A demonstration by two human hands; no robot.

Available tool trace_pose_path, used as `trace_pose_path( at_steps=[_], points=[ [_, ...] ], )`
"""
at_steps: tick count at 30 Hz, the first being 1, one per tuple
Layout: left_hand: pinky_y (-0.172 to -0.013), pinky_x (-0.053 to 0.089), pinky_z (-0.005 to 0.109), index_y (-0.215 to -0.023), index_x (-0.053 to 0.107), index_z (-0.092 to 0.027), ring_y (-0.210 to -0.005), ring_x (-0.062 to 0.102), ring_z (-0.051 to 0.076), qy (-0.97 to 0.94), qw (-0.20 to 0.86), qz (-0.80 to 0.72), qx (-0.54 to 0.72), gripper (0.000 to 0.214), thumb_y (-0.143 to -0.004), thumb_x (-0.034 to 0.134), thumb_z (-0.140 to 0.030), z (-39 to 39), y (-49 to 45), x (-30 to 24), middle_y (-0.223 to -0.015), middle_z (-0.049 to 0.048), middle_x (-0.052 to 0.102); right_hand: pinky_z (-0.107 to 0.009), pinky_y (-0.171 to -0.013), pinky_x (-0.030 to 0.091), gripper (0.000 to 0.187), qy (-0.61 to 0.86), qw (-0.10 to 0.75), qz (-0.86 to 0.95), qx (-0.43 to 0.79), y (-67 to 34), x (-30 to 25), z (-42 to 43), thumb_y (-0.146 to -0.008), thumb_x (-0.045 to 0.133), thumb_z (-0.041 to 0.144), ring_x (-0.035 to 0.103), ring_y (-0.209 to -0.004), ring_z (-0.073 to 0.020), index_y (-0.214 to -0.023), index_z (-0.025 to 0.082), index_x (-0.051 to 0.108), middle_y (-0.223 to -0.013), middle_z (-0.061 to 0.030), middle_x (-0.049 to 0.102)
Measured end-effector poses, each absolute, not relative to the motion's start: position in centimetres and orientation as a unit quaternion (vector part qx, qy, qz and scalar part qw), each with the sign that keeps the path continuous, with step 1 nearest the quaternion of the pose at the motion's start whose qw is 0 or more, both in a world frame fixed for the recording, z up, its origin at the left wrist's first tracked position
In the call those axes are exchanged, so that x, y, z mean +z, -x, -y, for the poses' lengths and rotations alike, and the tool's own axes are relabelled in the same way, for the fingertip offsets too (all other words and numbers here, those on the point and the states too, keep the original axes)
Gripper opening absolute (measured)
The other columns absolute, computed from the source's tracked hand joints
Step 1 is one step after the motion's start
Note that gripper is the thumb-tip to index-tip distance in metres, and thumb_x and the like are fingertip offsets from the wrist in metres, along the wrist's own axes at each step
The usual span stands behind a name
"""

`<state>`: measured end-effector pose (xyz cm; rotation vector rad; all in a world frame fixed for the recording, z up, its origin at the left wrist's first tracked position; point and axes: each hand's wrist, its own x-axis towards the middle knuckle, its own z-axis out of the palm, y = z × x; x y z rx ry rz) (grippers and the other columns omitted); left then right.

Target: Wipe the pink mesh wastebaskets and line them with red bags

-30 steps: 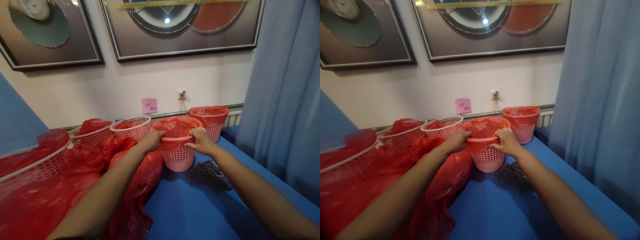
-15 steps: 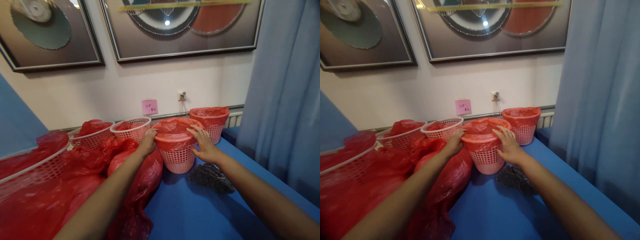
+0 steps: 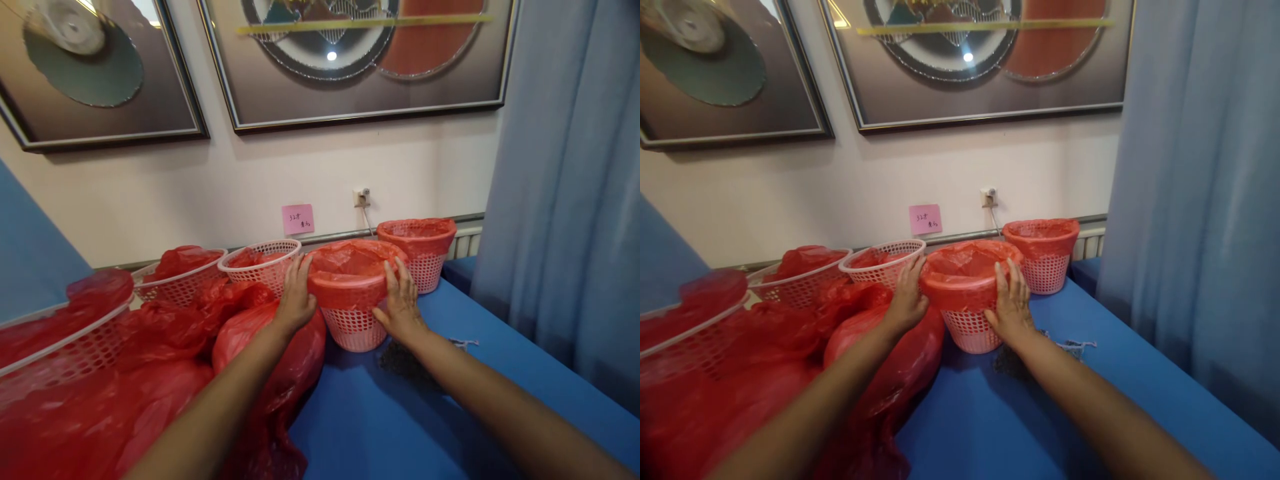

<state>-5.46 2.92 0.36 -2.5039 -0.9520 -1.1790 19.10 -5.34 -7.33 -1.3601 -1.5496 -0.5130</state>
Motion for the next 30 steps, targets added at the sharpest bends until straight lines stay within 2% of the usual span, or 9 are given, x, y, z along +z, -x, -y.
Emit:
trace_pose_path(
  at_steps=[2, 5, 12, 15, 19, 23, 26, 28, 30],
  points=[
    [-0.123, 0.025, 0.06, -0.15, 0.034, -0.019, -0.15, 0.028, 0.033, 0.845, 0.117, 0.302, -0.427, 0.088, -0.066, 0.049, 0.002, -1.8, 5.0, 1.0, -0.161, 0.015, 0.032, -0.062, -0.114, 0.034, 0.096, 0.542, 0.538, 0.614, -0.198, -19.9, -8.5, 5.4, -0.084, 0.067, 0.029, 0.02, -0.15, -0.039, -0.159, 0.016, 0.008, -0.162, -0.0227, 0.012],
    [-0.122, 0.027, 0.058, -0.142, 0.045, -0.018, -0.149, 0.031, 0.032, 0.851, 0.124, 0.258, -0.441, 0.071, -0.073, 0.051, -0.001, 0.0, 3.8, 1.7, -0.157, 0.0152, 0.038, -0.059, -0.115, 0.037, 0.075, 0.527, 0.581, 0.597, -0.167, -20.8, -10.1, 5.1, -0.091, 0.057, 0.031, 0.033, -0.145, -0.0345, -0.155, 0.015, 0.022, -0.152, -0.0229, 0.033],
    [-0.116, 0.032, 0.06, -0.128, 0.058, -0.02, -0.134, 0.05, 0.031, 0.901, 0.102, 0.235, -0.351, 0.048, -0.081, 0.057, -0.015, 1.8, 1.4, 1.3, -0.137, 0.0125, 0.061, -0.053, -0.102, 0.052, 0.041, 0.557, 0.53, 0.639, -0.004, -21.6, -12.5, 5.1, -0.092, 0.052, 0.032, 0.062, -0.115, -0.0288, -0.13, 0.018, 0.055, -0.124, -0.0157, 0.063],
    [-0.116, 0.033, 0.059, -0.13, 0.056, -0.02, -0.129, 0.054, 0.029, 0.899, 0.098, 0.239, -0.354, 0.05, -0.081, 0.054, -0.012, 2.1, 1.1, 0.5, -0.131, 0.0111, 0.066, -0.051, -0.1, 0.052, 0.034, 0.556, 0.555, 0.617, -0.031, -22.2, -11.5, 6.0, -0.092, 0.052, 0.031, 0.062, -0.115, -0.0281, -0.123, 0.02, 0.059, -0.121, -0.0139, 0.062],
    [-0.115, 0.032, 0.057, -0.13, 0.055, -0.02, -0.125, 0.055, 0.029, 0.888, 0.116, 0.251, -0.368, 0.048, -0.082, 0.053, -0.014, 2.7, 0.9, -0.2, -0.128, 0.0114, 0.066, -0.051, -0.11, 0.043, 0.044, 0.51, 0.605, 0.589, -0.164, -23.0, -6.9, 6.6, -0.095, 0.049, 0.031, 0.047, -0.134, -0.0285, -0.138, 0.02, 0.05, -0.143, -0.0164, 0.048],
    [-0.115, 0.032, 0.056, -0.128, 0.055, -0.021, -0.123, 0.055, 0.029, 0.882, 0.118, 0.265, -0.371, 0.045, -0.083, 0.053, -0.016, 2.9, 0.7, -0.4, -0.126, 0.0109, 0.065, -0.056, -0.113, 0.033, 0.042, 0.498, 0.481, 0.686, -0.221, -23.3, -1.5, 5.1, -0.1, 0.045, 0.041, 0.041, -0.139, -0.0313, -0.137, 0.025, 0.054, -0.148, -0.0112, 0.049],
    [-0.115, 0.032, 0.056, -0.129, 0.055, -0.02, -0.124, 0.055, 0.029, 0.882, 0.118, 0.266, -0.371, 0.046, -0.083, 0.053, -0.016, 2.9, 0.6, -0.4, -0.126, 0.0111, 0.065, -0.047, -0.099, 0.043, 0.041, 0.515, 0.343, 0.766, -0.173, -23.5, 0.5, 3.2, -0.103, 0.037, 0.043, 0.063, -0.107, -0.0274, -0.101, 0.021, 0.072, -0.105, -0.0097, 0.073],
    [-0.115, 0.032, 0.056, -0.13, 0.054, -0.021, -0.124, 0.054, 0.029, 0.885, 0.113, 0.265, -0.365, 0.049, -0.082, 0.054, -0.016, 2.8, 0.6, -0.4, -0.127, 0.0106, 0.064, -0.04, -0.084, 0.047, 0.05, 0.543, 0.3, 0.769, -0.154, -23.6, 0.7, 2.2, -0.105, 0.032, 0.042, 0.065, -0.084, -0.024, -0.084, 0.019, 0.071, -0.081, -0.0092, 0.072],
    [-0.115, 0.032, 0.056, -0.13, 0.054, -0.023, -0.123, 0.054, 0.029, 0.887, 0.107, 0.266, -0.362, 0.05, -0.08, 0.055, -0.016, 2.7, 0.6, -0.4, -0.127, 0.01, 0.064, -0.038, -0.079, 0.046, 0.051, 0.561, 0.297, 0.756, -0.162, -23.6, 0.4, 1.7, -0.105, 0.031, 0.041, 0.064, -0.076, -0.0234, -0.082, 0.018, 0.07, -0.076, -0.0093, 0.07]
  ],
)
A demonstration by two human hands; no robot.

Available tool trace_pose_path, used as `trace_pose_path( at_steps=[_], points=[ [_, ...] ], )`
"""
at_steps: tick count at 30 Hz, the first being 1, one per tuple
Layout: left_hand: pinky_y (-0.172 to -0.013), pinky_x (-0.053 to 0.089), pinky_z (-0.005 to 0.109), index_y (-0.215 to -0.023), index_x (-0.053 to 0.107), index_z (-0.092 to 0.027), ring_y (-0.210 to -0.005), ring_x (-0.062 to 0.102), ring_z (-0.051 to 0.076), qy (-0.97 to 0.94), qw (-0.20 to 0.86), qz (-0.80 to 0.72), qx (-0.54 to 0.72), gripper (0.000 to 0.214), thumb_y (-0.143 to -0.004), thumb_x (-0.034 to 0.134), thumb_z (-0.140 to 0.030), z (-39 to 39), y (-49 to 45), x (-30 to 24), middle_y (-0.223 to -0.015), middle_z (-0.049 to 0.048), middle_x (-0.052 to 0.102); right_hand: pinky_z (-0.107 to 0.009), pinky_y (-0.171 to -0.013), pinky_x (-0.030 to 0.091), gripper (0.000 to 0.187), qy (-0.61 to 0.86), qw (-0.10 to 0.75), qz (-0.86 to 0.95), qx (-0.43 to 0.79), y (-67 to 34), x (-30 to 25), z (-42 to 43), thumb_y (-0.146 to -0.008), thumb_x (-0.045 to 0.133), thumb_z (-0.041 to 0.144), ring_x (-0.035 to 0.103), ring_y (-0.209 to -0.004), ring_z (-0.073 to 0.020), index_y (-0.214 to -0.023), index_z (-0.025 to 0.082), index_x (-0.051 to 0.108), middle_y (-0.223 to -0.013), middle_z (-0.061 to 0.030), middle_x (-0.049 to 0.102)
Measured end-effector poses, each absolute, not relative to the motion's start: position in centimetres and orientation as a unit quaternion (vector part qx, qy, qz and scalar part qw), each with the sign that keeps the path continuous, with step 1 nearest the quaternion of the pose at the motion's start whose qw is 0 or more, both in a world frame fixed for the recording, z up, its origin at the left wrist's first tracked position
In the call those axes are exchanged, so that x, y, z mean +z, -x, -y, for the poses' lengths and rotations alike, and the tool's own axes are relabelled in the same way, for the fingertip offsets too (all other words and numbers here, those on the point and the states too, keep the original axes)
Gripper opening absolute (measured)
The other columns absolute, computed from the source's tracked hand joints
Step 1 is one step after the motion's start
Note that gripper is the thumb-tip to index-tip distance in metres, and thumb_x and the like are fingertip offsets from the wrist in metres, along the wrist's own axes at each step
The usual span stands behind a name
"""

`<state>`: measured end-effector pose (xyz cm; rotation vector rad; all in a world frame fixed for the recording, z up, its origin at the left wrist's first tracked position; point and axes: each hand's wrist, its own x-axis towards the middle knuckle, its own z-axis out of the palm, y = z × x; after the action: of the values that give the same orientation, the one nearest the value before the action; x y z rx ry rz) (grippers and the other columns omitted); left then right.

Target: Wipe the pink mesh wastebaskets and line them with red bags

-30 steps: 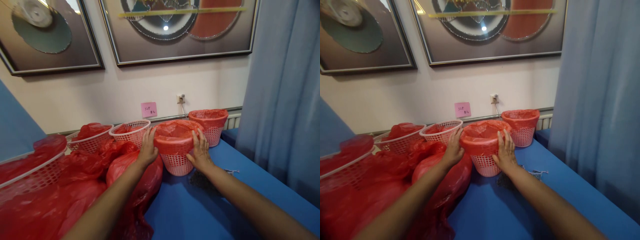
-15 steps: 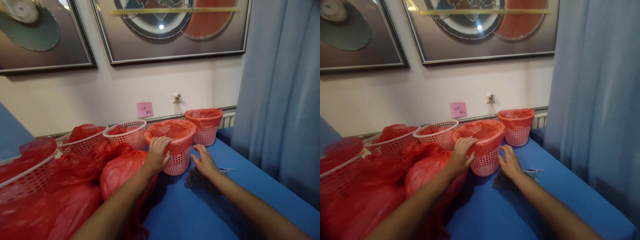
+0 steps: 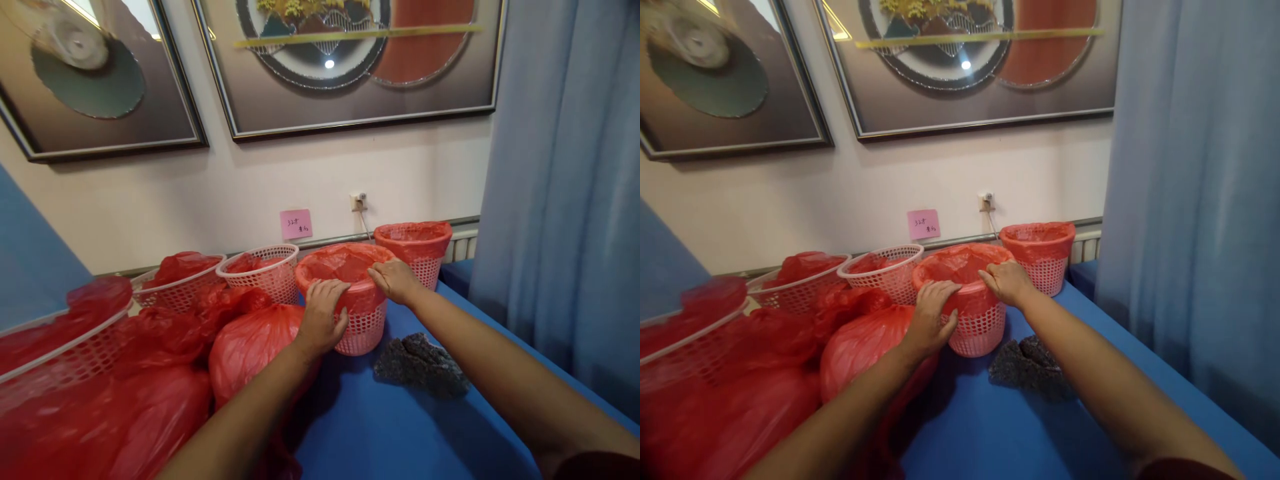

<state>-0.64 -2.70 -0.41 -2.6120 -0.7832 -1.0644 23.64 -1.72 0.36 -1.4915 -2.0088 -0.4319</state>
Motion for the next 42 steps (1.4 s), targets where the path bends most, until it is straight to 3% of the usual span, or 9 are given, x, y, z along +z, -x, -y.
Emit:
trace_pose_path(
  at_steps=[3, 7, 13, 21, 26, 30, 33, 37, 42],
  points=[
    [-0.114, 0.032, 0.057, -0.129, 0.055, -0.023, -0.123, 0.054, 0.03, 0.883, 0.1, 0.274, -0.367, 0.051, -0.079, 0.056, -0.016, 2.6, 0.6, -0.4, -0.127, 0.0099, 0.064, -0.038, -0.084, 0.046, 0.044, 0.54, 0.32, 0.76, -0.167, -23.5, -0.1, 1.8, -0.104, 0.034, 0.039, 0.064, -0.084, -0.0238, -0.095, 0.017, 0.071, -0.085, -0.0092, 0.072],
    [-0.115, 0.032, 0.056, -0.129, 0.056, -0.022, -0.123, 0.054, 0.029, 0.881, 0.088, 0.28, -0.372, 0.05, -0.079, 0.056, -0.017, 2.7, 0.6, -0.4, -0.127, 0.0098, 0.065, -0.046, -0.104, 0.037, 0.047, 0.518, 0.362, 0.741, -0.228, -23.1, 0.2, 2.4, -0.1, 0.047, 0.048, 0.053, -0.125, -0.0307, -0.133, 0.017, 0.06, -0.134, -0.0154, 0.062],
    [-0.115, 0.032, 0.055, -0.128, 0.056, -0.022, -0.123, 0.054, 0.03, 0.887, 0.077, 0.276, -0.364, 0.051, -0.077, 0.056, -0.016, 2.9, 0.8, -0.2, -0.128, 0.0101, 0.064, -0.042, -0.089, 0.045, 0.049, 0.566, 0.249, 0.773, -0.144, -22.7, 1.4, 2.6, -0.104, 0.036, 0.048, 0.067, -0.092, -0.0264, -0.105, 0.017, 0.073, -0.092, -0.012, 0.075],
    [-0.117, 0.034, 0.056, -0.138, 0.047, -0.02, -0.131, 0.051, 0.029, 0.878, 0.056, 0.248, -0.405, 0.073, -0.066, 0.051, -0.007, 2.6, 1.1, -0.7, -0.137, 0.0121, 0.058, -0.043, -0.099, 0.037, 0.046, 0.449, 0.371, 0.8, -0.146, -17.7, 0.0, 4.9, -0.095, 0.046, 0.021, 0.059, -0.109, -0.0248, -0.141, 0.016, 0.05, -0.121, -0.0119, 0.068],
    [-0.122, 0.031, 0.054, -0.142, 0.047, -0.02, -0.143, 0.041, 0.028, 0.851, 0.102, 0.275, -0.436, 0.085, -0.06, 0.045, 0.002, -0.2, 4.0, 1.1, -0.149, 0.0109, 0.05, -0.044, -0.097, 0.033, 0.041, 0.472, 0.361, 0.791, -0.143, -19.5, -1.1, 4.2, -0.077, 0.048, 0.008, 0.058, -0.1, -0.0255, -0.112, 0.018, 0.067, -0.097, -0.0085, 0.07],
    [-0.115, 0.032, 0.064, -0.13, 0.062, -0.026, -0.147, 0.035, 0.034, 0.873, 0.149, 0.353, -0.303, 0.079, -0.059, 0.046, 0.006, -4.0, 6.2, 4.2, -0.152, 0.0074, 0.051, -0.043, -0.096, 0.032, 0.034, 0.476, 0.383, 0.78, -0.136, -23.2, -1.3, 3.4, -0.068, 0.047, 0.006, 0.057, -0.099, -0.0244, -0.093, 0.02, 0.067, -0.096, -0.0063, 0.07],
    [-0.113, 0.034, 0.063, -0.106, 0.073, -0.025, -0.139, 0.046, 0.035, 0.912, 0.159, 0.331, -0.181, 0.055, -0.064, 0.052, 0.003, -5.4, 6.6, 6.0, -0.136, 0.0064, 0.065, -0.044, -0.096, 0.034, 0.032, 0.493, 0.401, 0.763, -0.122, -25.5, -1.8, 3.1, -0.068, 0.046, 0.006, 0.059, -0.099, -0.0247, -0.089, 0.021, 0.065, -0.096, -0.0061, 0.07],
    [-0.106, 0.043, 0.049, -0.074, 0.068, -0.023, -0.097, 0.067, 0.027, 0.931, 0.15, 0.303, -0.136, 0.021, -0.072, 0.056, -0.005, -4.5, 5.2, 6.3, -0.083, 0.005, 0.074, -0.049, -0.099, 0.038, 0.043, 0.516, 0.467, 0.704, -0.14, -26.3, -1.9, 4.0, -0.066, 0.047, 0.007, 0.057, -0.115, -0.0296, -0.103, 0.02, 0.065, -0.118, -0.0107, 0.067],
    [-0.084, 0.053, 0.044, -0.078, 0.065, -0.021, -0.088, 0.065, 0.029, 0.911, 0.149, 0.339, -0.181, 0.021, -0.071, 0.053, -0.006, -0.7, 2.3, 4.1, -0.084, 0.0087, 0.07, -0.045, -0.103, 0.042, 0.039, 0.446, 0.527, 0.706, -0.159, -21.7, 0.5, 6.5, -0.089, 0.049, 0.022, 0.055, -0.125, -0.0279, -0.126, 0.02, 0.059, -0.133, -0.0119, 0.061]
  ],
)
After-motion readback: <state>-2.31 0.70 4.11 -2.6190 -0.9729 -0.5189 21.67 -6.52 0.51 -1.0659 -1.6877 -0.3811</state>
